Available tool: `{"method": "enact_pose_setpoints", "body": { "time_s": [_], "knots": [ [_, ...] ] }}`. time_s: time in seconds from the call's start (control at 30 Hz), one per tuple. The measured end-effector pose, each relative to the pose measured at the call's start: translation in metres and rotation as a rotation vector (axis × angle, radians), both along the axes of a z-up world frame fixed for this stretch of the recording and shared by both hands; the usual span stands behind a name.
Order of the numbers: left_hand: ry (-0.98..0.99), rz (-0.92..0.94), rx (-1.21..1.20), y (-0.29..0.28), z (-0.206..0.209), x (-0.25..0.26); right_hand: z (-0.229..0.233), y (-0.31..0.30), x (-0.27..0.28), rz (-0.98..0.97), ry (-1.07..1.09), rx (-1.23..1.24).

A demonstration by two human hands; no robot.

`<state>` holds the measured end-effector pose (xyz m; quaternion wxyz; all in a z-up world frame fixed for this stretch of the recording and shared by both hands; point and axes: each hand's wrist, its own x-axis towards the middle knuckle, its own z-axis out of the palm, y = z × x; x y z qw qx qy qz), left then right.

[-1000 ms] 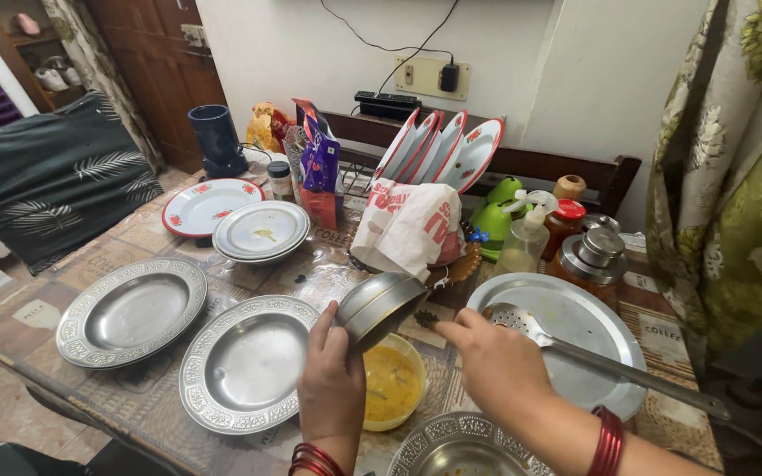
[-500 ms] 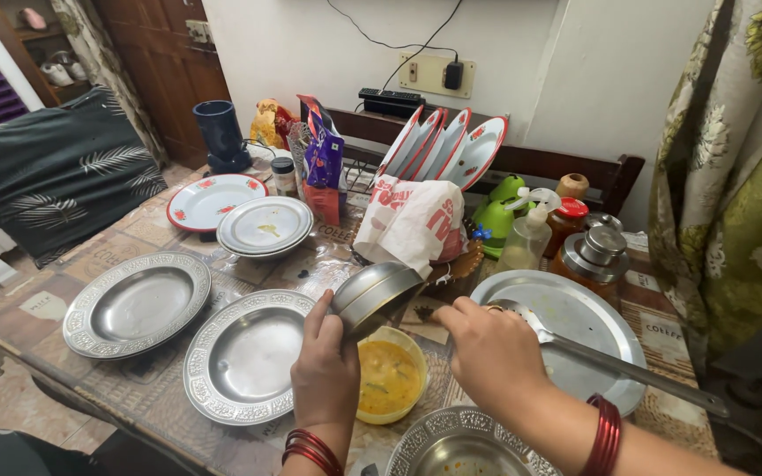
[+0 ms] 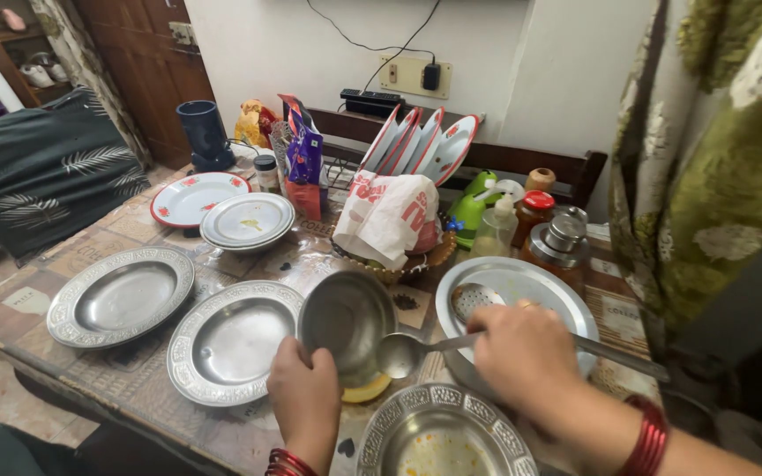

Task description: The person is tidying up the dining table after a meal, putting away leftovers in the refrigerator and clearing the dishes.

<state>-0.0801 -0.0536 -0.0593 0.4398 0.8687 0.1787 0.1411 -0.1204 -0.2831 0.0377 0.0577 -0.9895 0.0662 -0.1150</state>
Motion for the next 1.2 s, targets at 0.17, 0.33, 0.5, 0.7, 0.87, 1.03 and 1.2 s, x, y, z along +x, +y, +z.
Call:
{"method": "enact_pose_setpoints", "body": {
  "time_s": [0.17,0.33,0.5,0.7,0.87,1.03,1.2],
  "knots": [
    [0.164,-0.083,-0.364,-0.014,0.012,-0.04,0.014,-0.034,-0.024,-0.1,0.004,-0.004],
    [0.324,-0.179,-0.396,-0.039,0.001,-0.074,0.002,-0.047,-0.056,-0.056,0.022,0.009],
    [0.471,-0.22,-0.342,-0.061,-0.057,-0.09,-0.038,-0.044,-0.079,-0.088,0.342,0.015],
    [0.494,-0.151,-0.313,-0.078,-0.062,-0.121,-0.102,-0.048,-0.099,-0.09,0.547,0.126],
    [0.32,-0.156,0.17,-0.09,-0.091,-0.123,-0.138,-0.068,-0.104,-0.068,0.58,0.323],
    [0.305,-0.24,0.275,-0.12,-0.035,-0.143,-0.152,-0.109,-0.109,-0.055,0.488,0.394],
    [0.276,-0.359,0.188,-0.154,-0.026,-0.154,-0.138,-0.144,-0.134,-0.292,0.364,0.122]
  ]
}}
